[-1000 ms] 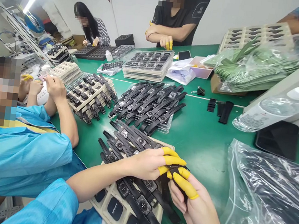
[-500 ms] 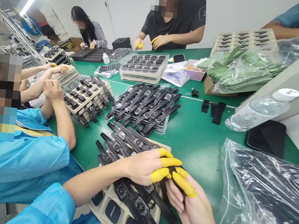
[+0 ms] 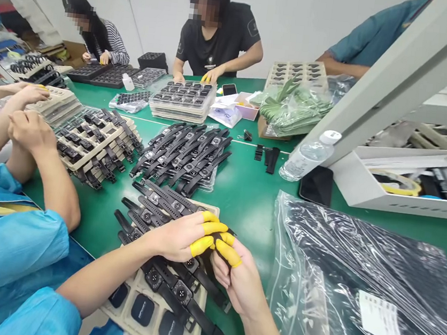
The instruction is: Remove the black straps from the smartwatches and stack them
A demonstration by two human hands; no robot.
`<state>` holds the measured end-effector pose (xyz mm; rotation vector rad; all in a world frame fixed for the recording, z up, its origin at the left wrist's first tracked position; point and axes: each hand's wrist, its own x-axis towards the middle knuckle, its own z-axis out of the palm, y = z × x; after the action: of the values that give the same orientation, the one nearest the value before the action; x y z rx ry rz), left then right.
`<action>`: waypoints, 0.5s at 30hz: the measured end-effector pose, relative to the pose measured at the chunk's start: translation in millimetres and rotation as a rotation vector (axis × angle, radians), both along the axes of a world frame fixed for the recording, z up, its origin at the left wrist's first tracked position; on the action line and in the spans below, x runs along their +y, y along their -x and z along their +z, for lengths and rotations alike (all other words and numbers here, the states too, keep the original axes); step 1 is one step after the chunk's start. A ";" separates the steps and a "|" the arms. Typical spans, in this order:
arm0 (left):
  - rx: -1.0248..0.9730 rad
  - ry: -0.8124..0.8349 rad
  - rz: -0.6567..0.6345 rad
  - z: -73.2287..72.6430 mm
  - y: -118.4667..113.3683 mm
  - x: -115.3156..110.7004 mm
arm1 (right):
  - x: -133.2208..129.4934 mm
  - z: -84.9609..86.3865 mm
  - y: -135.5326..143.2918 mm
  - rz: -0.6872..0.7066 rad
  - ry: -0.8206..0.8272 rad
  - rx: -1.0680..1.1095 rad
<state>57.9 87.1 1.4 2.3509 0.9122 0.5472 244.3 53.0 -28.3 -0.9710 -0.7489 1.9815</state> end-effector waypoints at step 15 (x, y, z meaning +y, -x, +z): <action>-0.143 -0.142 0.275 23.0 21.5 -0.6 | 2.9 -6.5 -2.5 -0.083 -0.486 -0.441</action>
<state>36.4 86.4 24.4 2.2869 1.1703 0.9047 246.8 55.9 -34.8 -1.1195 -1.3348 1.4193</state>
